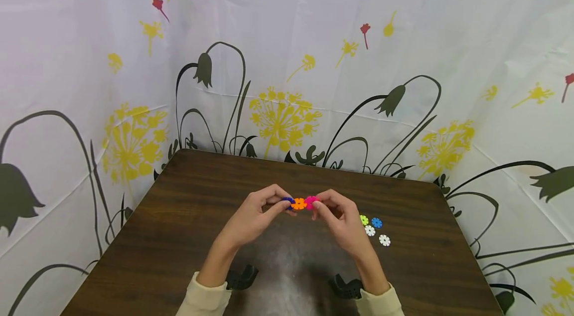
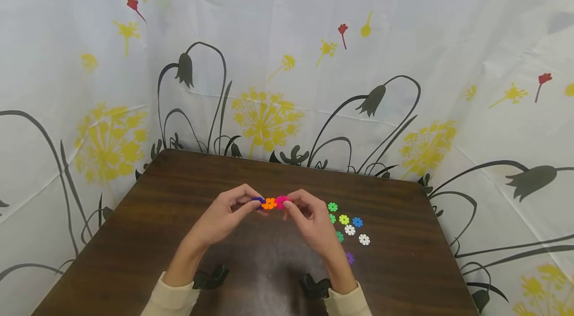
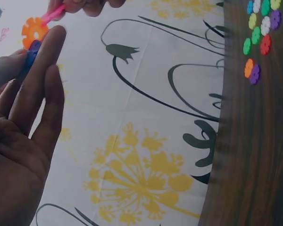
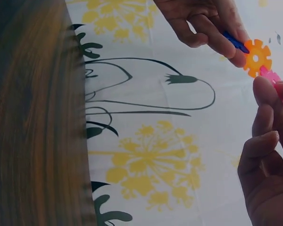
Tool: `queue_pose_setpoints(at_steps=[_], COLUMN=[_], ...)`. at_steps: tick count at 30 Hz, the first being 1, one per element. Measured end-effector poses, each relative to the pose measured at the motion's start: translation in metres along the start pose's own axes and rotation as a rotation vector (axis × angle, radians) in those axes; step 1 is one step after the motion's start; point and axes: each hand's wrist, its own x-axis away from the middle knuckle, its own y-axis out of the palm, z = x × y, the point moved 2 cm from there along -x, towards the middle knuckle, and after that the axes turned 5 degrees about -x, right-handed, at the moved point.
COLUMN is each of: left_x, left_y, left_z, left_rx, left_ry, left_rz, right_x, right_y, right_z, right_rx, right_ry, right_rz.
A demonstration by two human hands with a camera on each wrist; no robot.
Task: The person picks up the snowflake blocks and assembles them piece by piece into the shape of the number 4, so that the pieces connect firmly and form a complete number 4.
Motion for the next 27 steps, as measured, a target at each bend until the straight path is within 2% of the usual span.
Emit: queue_pose_setpoints(at_steps=[10, 15, 20, 24, 27], left_x=[-0.001, -0.004, -0.01, -0.015, -0.016], left_y=[-0.001, 0.001, 0.01, 0.015, 0.016], left_z=[-0.001, -0.001, -0.004, -0.006, -0.007], left_rx=[-0.013, -0.05, -0.076, -0.085, -0.08], left_ry=[-0.012, -0.02, -0.038, -0.045, -0.04], left_rz=[-0.037, -0.025, -0.043, 0.0, 0.053], right_x=[-0.002, -0.003, -0.005, -0.007, -0.005], right_y=[0.002, 0.005, 0.009, 0.007, -0.005], right_z=[-0.001, 0.001, 0.004, 0.006, 0.01], right_rx=[0.143, 0.157, 0.159, 0.154, 0.175], right_ry=[0.034, 0.052, 0.044, 0.03, 0.058], right_rz=[-0.02, -0.003, 0.001, -0.013, -0.004])
